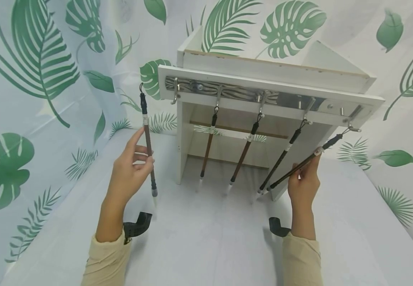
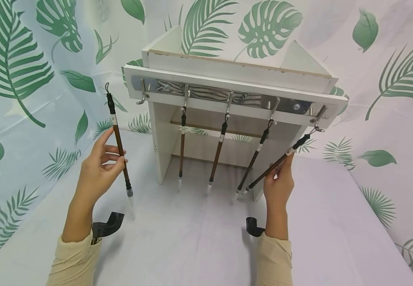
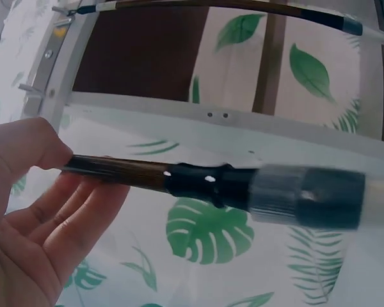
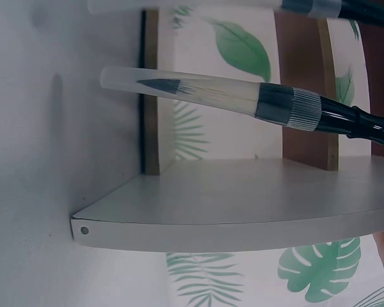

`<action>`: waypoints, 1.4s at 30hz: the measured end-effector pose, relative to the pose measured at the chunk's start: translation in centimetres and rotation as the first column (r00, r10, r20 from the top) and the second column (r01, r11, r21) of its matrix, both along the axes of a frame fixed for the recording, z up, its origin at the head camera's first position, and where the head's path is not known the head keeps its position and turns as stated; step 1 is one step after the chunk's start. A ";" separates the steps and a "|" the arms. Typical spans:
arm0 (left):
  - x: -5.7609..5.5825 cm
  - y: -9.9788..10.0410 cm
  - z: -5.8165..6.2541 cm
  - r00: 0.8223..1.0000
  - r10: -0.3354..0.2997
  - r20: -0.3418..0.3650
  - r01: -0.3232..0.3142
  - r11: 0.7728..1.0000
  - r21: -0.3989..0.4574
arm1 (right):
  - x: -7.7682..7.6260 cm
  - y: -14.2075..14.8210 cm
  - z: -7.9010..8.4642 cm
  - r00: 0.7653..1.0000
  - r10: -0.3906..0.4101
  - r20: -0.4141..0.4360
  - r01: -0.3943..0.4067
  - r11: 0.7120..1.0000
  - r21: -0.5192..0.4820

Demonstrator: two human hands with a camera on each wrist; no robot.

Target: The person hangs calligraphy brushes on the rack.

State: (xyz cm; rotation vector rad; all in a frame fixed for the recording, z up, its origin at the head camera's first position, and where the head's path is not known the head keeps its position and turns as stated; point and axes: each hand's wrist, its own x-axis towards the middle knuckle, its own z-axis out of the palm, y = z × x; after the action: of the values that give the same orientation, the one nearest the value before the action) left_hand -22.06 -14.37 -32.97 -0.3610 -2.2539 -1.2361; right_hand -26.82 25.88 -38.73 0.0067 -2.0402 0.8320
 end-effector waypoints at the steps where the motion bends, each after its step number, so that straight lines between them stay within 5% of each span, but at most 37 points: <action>1: 0.1 0.1 0.0 1.000 -0.006 -0.019 0.006 1.000 0.001 | 0.0 0.0 0.0 1.000 -0.004 0.003 0.004 1.000 0.001; 14: 0.4 1.7 0.1 0.981 -0.182 -0.067 0.187 0.980 0.063 | 0.3 -0.3 0.3 0.999 -0.027 0.031 0.027 1.000 0.010; 42: -0.3 1.9 -1.1 0.967 -0.249 -0.047 0.248 0.968 -0.017 | 0.1 -0.2 0.1 1.000 -0.013 0.021 0.013 1.000 0.000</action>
State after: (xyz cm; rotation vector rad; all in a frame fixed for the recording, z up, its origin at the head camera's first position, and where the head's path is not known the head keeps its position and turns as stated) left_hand -22.34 -12.45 -34.04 -0.6891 -2.2243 -1.3230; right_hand -26.74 25.71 -38.59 -0.0155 -2.0573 0.8274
